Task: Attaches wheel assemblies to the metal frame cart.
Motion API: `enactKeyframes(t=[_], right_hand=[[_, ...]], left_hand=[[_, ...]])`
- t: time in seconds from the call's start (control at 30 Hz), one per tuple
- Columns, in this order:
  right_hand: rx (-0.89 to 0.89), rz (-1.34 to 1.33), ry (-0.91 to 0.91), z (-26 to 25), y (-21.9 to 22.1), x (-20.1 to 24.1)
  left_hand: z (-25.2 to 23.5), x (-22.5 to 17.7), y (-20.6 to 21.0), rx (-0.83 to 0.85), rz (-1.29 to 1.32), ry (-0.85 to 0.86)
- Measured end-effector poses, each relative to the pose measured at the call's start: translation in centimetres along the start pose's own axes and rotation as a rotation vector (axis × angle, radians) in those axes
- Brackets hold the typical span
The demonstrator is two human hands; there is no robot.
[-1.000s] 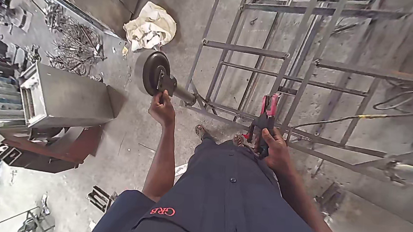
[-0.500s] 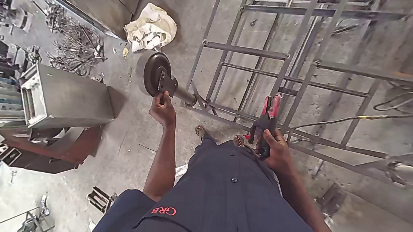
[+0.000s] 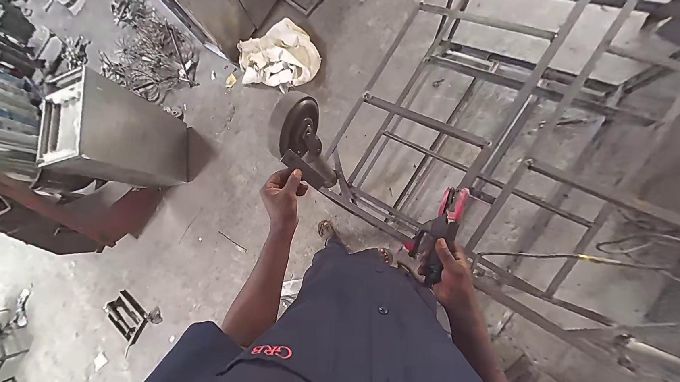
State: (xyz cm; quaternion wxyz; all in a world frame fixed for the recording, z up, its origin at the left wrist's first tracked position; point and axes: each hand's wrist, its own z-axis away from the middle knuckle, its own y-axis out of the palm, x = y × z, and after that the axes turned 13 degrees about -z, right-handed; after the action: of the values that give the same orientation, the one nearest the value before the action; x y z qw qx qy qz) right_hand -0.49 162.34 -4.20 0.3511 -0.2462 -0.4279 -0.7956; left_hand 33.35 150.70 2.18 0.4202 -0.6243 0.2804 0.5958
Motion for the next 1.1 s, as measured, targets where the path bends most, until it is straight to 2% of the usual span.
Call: enactKeyframes(t=[0.2,0.3,0.4,0.53,0.6,0.77,0.9,1.0,1.1], right_hand=[[0.005,0.044,0.021,-0.5,2.6,-0.4],[0.019,0.039,0.026,-0.9,3.6,-0.6],[0.016,0.056,0.028,-1.1,4.3,-1.0],[-0.001,0.077,0.049,-1.4,5.2,-1.6],[-0.004,0.093,0.051,-1.5,6.0,-1.7],[-0.075,0.111,0.015,-1.3,8.9,-3.2],[-0.127,0.074,-0.050,-0.6,12.1,-5.2],[-0.134,0.085,-0.075,-0.2,13.8,-6.5],[-0.142,0.128,-0.071,0.9,14.9,-7.3]], left_hand=[[1.1,-1.1,-2.4,0.067,0.076,-0.111],[0.7,-0.8,-3.4,0.030,0.309,-0.197],[0.3,-1.2,-5.3,0.123,0.551,-0.366],[-0.5,-0.9,-7.6,0.205,0.381,-0.497],[-1.2,-0.9,-8.5,0.240,0.223,-0.429],[-4.9,-0.4,-10.4,0.192,-0.225,0.007],[-9.2,0.1,-10.8,0.155,-0.643,0.287],[-11.5,-0.2,-10.2,0.081,-0.698,0.447],[-12.8,-0.4,-9.3,0.072,-0.573,0.495]])
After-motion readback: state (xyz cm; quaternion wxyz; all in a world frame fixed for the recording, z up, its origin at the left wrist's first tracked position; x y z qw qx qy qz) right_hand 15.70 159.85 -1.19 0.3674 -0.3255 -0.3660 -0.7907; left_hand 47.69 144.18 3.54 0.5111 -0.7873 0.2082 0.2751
